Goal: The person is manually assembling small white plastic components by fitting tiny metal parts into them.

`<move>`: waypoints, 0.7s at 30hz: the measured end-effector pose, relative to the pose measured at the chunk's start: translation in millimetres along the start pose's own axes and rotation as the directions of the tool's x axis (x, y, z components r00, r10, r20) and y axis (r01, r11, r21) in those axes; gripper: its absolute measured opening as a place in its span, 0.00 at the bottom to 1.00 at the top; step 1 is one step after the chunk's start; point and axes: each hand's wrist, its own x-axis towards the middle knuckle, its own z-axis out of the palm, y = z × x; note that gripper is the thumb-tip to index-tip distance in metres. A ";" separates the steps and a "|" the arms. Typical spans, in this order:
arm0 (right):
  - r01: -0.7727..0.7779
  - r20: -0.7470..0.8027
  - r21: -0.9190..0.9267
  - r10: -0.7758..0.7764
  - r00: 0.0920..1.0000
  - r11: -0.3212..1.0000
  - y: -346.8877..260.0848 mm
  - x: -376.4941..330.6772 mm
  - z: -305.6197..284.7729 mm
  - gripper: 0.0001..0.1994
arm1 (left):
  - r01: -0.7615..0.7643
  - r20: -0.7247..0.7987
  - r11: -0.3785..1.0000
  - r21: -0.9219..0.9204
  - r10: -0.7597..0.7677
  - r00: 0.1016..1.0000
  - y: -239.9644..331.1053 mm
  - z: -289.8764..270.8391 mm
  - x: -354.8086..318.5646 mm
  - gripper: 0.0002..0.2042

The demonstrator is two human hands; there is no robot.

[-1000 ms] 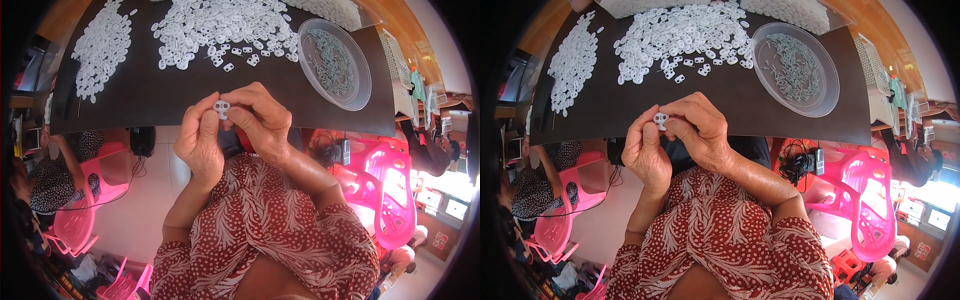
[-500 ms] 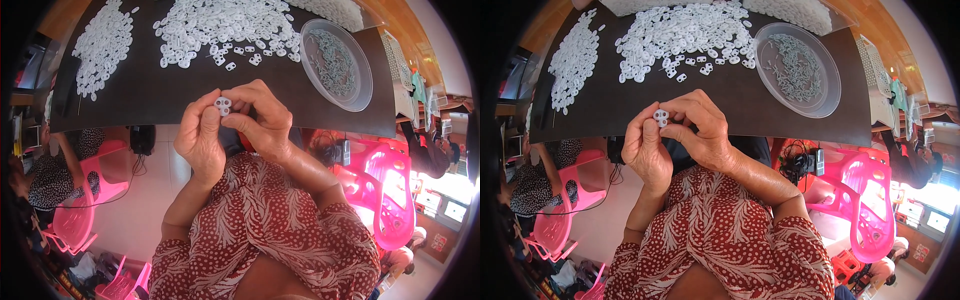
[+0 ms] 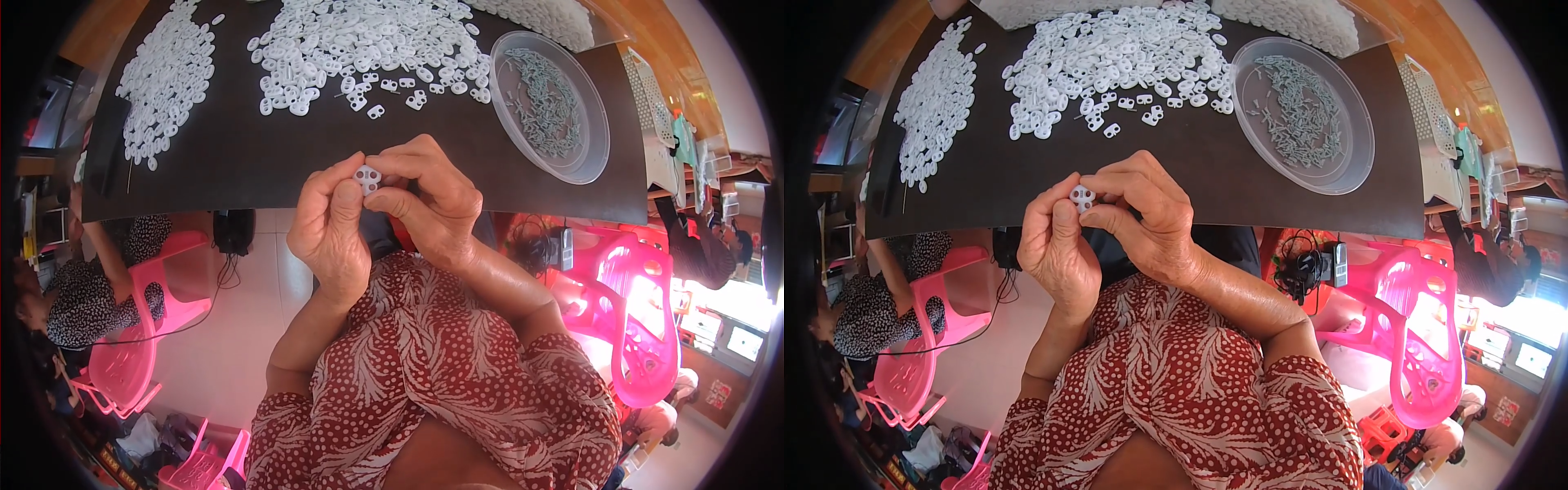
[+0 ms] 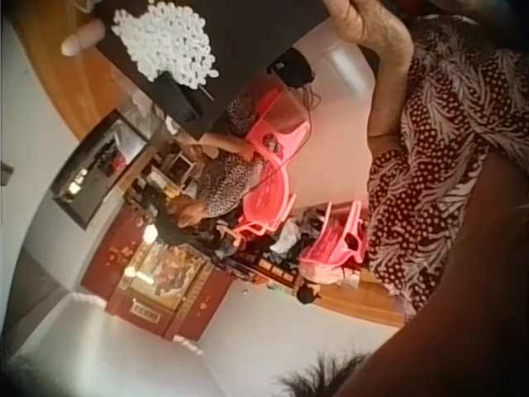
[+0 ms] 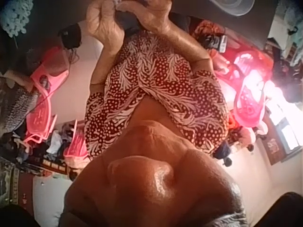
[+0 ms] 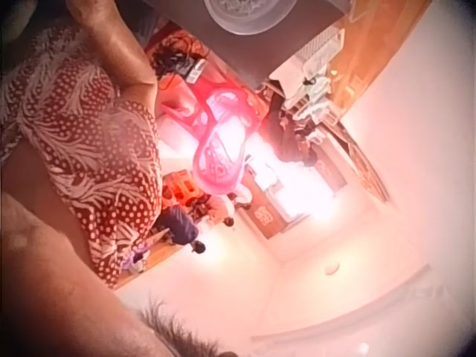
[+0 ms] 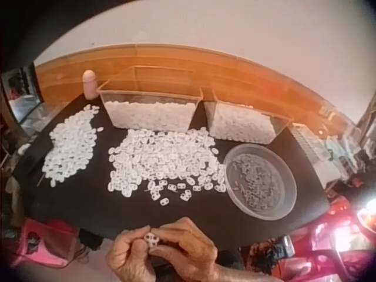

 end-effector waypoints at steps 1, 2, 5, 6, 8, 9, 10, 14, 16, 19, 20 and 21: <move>-0.001 -0.001 0.000 0.001 1.000 1.000 0.0 0.0 0.0 0.15 | 0.001 0.001 1.000 0.000 -0.001 1.000 -0.4 0.0 0.3 0.10; -0.005 -0.005 -0.004 0.005 1.000 1.000 -0.3 -0.2 0.2 0.15 | -0.006 0.004 1.000 0.011 0.006 1.000 -0.6 -0.3 0.7 0.10; -0.018 -0.013 0.001 0.018 1.000 1.000 -1.3 -0.5 1.5 0.15 | -0.014 0.013 0.999 0.029 0.014 1.000 -0.4 -2.0 1.5 0.10; -0.026 -0.017 0.011 0.026 1.000 1.000 -1.4 -0.6 1.7 0.14 | -0.015 0.019 0.999 0.036 0.014 1.000 -0.7 -2.2 1.6 0.10; -0.029 -0.014 0.015 0.029 0.999 0.999 -2.7 -0.8 0.9 0.13 | -0.004 0.013 1.000 0.030 0.004 1.000 0.2 -1.4 1.2 0.11; -0.031 -0.009 0.020 0.031 0.999 0.999 -3.2 -1.0 0.7 0.12 | 0.006 0.006 1.000 0.025 -0.006 1.000 0.9 -1.0 1.1 0.11; -0.031 -0.010 0.020 0.031 0.999 0.999 -3.4 -1.3 1.2 0.12 | 0.006 0.006 1.000 0.026 -0.006 1.000 1.2 -0.6 1.1 0.11; -0.116 -0.039 0.177 0.125 0.991 0.977 -2.5 -4.8 4.5 0.09 | 0.029 0.029 0.999 -0.022 -0.028 0.999 0.2 -0.1 0.5 0.12; -0.150 -0.049 0.236 0.166 0.985 0.960 -2.3 -6.1 5.2 0.08 | 0.036 0.038 0.999 -0.029 -0.035 0.999 -0.1 0.0 0.1 0.12; -0.197 -0.030 0.285 0.215 0.976 0.938 -4.2 -3.9 4.1 0.07 | 0.036 0.018 0.999 0.002 -0.036 0.999 0.7 2.2 0.4 0.12; -0.251 -0.024 0.323 0.273 0.962 0.913 -8.1 -3.1 3.9 0.07 | 0.039 0.009 0.999 0.026 -0.039 0.999 2.1 2.5 -0.4 0.12; -0.303 -0.014 0.360 0.330 0.944 0.882 -10.7 -2.5 3.8 0.06 | 0.043 0.000 0.998 0.049 -0.043 0.999 2.8 2.8 -0.9 0.12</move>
